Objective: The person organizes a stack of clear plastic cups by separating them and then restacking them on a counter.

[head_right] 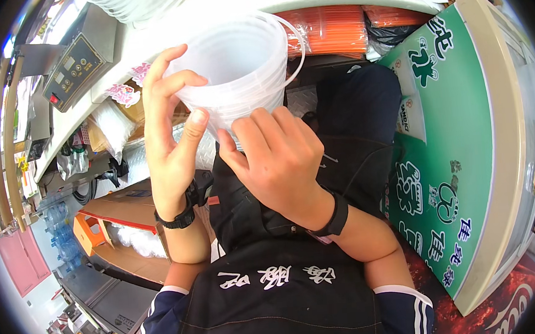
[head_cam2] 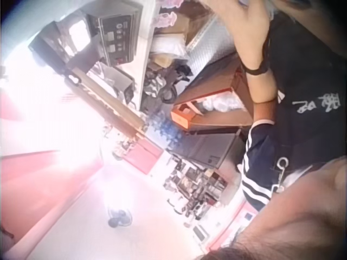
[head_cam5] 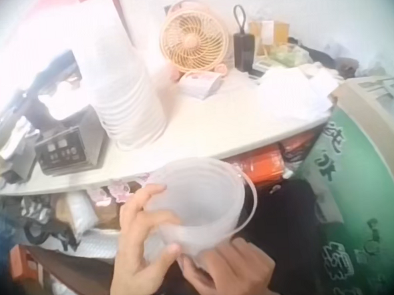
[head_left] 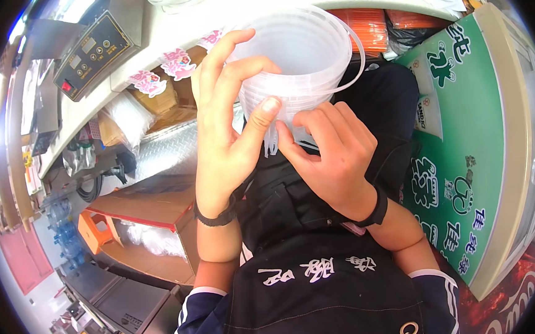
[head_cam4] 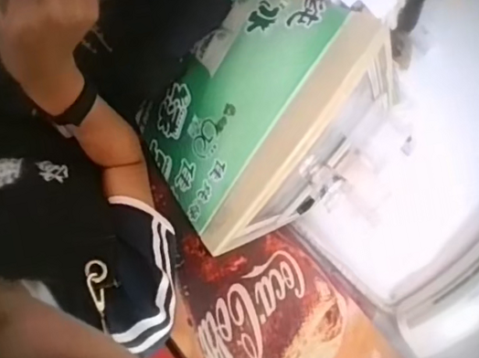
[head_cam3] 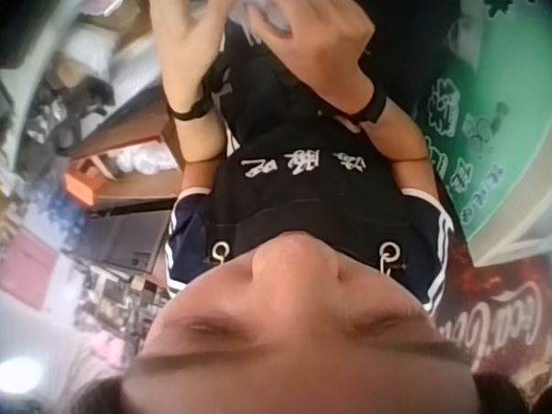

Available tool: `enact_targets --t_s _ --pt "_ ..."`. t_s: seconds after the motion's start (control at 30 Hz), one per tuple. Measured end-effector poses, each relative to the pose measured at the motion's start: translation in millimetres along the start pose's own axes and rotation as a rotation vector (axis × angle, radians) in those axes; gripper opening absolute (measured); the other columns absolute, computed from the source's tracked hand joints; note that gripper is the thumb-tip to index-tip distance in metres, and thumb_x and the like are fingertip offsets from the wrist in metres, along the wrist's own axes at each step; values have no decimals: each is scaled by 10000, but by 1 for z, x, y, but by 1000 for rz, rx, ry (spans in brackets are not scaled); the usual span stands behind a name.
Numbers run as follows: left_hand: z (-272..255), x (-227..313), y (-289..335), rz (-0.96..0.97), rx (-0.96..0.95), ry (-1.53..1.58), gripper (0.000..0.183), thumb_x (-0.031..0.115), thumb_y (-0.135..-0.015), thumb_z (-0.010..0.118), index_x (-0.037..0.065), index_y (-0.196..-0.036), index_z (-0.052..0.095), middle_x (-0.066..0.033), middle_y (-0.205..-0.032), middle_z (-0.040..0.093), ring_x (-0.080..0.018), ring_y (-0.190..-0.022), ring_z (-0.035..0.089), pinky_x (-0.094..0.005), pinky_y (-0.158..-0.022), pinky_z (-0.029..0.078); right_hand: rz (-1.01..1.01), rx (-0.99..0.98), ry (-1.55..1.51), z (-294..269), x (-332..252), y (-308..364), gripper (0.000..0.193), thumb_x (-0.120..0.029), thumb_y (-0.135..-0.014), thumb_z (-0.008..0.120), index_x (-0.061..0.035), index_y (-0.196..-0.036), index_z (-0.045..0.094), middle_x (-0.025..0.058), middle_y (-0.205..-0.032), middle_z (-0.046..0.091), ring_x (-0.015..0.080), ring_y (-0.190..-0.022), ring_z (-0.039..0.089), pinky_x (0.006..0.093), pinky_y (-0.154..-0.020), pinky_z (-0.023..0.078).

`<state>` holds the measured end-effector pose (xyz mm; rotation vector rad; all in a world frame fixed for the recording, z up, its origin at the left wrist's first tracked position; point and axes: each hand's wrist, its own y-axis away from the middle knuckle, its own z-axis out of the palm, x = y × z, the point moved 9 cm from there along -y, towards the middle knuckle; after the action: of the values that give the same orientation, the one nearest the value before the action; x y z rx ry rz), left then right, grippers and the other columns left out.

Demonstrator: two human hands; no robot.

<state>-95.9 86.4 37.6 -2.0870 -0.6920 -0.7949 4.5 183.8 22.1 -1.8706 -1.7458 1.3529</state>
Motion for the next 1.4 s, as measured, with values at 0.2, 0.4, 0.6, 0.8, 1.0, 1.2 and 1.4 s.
enact_targets --t_s 0.2,0.4,0.6,0.8,1.0,1.2,1.4 --pt "-4 -6 3 -37 36 0 251 192 -857 659 85 -1085 661 -133 -1403 517 -342 -1284 434 -457 -1085 305 74 -4 -102 4 5 0 212 -67 -674 766 -88 -769 577 25 -678 516 220 -573 514 340 -493 406" --pt "-5 -7 6 -36 50 0 263 185 -847 678 91 -1092 660 -123 -1401 517 -329 -1275 438 -442 -1082 307 62 -10 -134 5 6 2 258 -86 -667 802 -81 -790 576 29 -706 532 230 -594 536 343 -506 417" --pt "-6 -6 5 -31 63 -16 281 194 -837 696 91 -1095 658 -115 -1399 512 -324 -1251 443 -442 -1070 314 69 -23 -121 10 2 4 266 -62 -670 795 -72 -832 585 42 -773 553 228 -655 552 344 -531 439" --pt "0 -9 4 -16 -23 -108 312 212 -917 658 76 -1192 602 -112 -1465 425 -239 -1305 426 -374 -977 422 86 38 -73 8 3 -1 255 -34 -669 765 -71 -842 582 40 -771 545 229 -665 548 329 -529 444" --pt "2 -8 4 -8 -8 -148 299 156 -920 645 61 -1199 592 -120 -1470 417 -246 -1288 450 -385 -974 442 83 114 -76 6 4 -5 266 -12 -649 733 -65 -849 566 57 -779 538 234 -659 541 334 -511 439" --pt "-2 -7 5 -25 98 -117 289 164 -850 666 86 -1127 646 -123 -1414 492 -333 -1261 423 -455 -1068 298 121 102 -97 5 5 -6 242 18 -639 687 -62 -813 538 59 -744 507 238 -624 520 341 -488 426" --pt "-1 -6 5 -29 78 -115 288 169 -845 675 84 -1119 645 -129 -1419 490 -339 -1280 419 -456 -1081 297 89 95 -173 0 -1 -8 252 30 -654 693 -61 -838 547 59 -727 534 240 -601 535 344 -493 432"
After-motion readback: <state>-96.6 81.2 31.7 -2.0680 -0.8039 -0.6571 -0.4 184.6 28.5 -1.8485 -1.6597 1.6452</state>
